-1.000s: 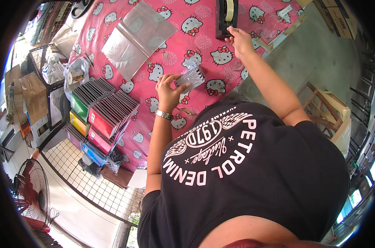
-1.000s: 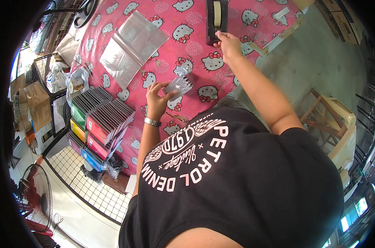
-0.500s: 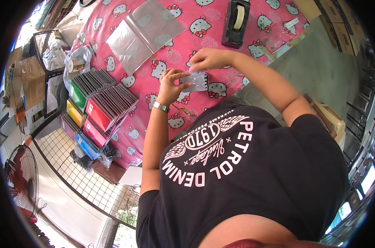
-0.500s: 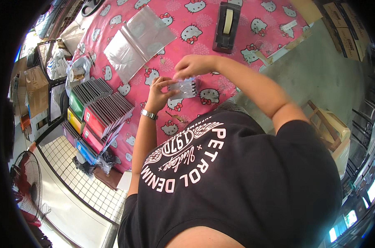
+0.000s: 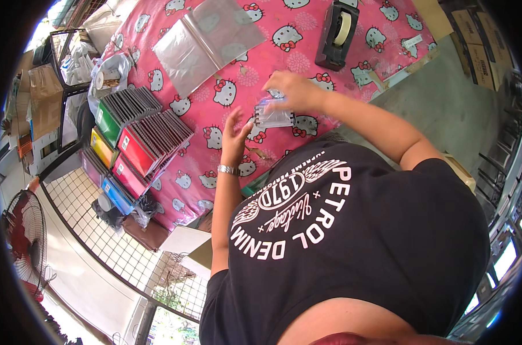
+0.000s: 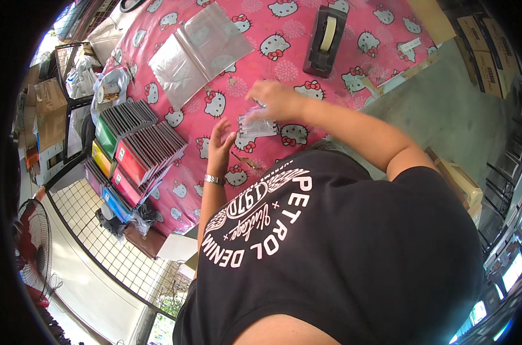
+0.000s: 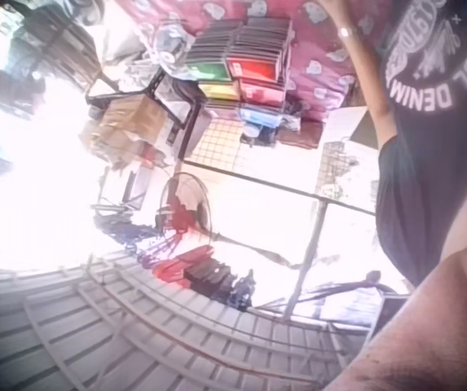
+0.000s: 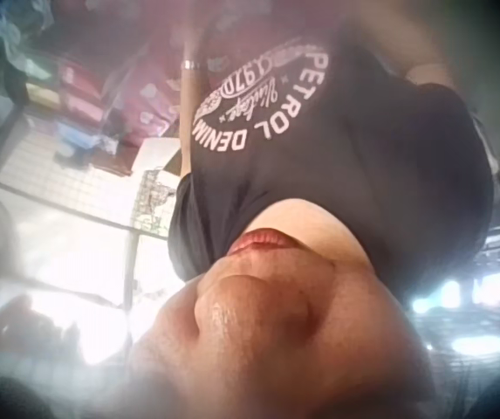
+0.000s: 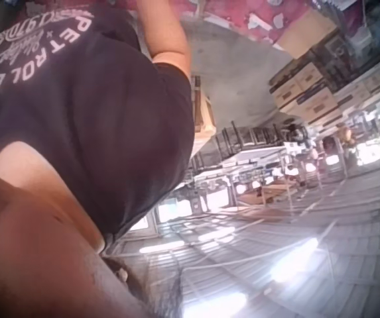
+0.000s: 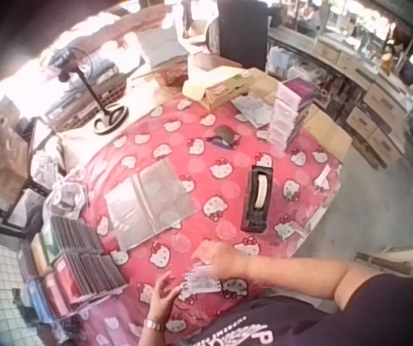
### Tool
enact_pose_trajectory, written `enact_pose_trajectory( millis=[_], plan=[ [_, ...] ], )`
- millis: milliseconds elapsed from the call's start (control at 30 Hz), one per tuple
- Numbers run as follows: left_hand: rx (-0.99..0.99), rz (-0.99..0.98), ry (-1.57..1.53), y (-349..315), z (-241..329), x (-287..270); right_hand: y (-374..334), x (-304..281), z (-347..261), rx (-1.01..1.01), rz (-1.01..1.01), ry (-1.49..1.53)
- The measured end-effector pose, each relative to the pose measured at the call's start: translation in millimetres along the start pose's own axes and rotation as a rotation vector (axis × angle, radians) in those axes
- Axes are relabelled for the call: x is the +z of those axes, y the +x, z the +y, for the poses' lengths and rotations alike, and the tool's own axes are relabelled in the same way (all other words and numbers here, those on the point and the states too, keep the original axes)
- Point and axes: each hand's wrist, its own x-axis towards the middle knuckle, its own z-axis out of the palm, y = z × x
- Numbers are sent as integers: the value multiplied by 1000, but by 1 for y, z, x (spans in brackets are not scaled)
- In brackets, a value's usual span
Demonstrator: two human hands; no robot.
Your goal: The person places small notebooks into plastic bags and seals them using adhesive tape, then puts the packed notebooks into a cardboard box.
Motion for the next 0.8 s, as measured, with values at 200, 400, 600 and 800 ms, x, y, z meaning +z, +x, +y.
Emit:
enact_pose_trajectory(
  millis=[200, 400, 600, 800],
  plan=[
    [-663, -424, -7, -29, -52, 13, 21, 2, -58, 130, -449, -91],
    [-214, -201, -344, -20, 16, 3, -1, -33, -27, 159, -334, 232],
    [72, -176, -16, -2, 33, 20, -21, -4, -15, 226, -166, -184],
    [164, 109, 551, 6, 77, 30, 15, -55, -53, 397, -281, -84]
  ],
)
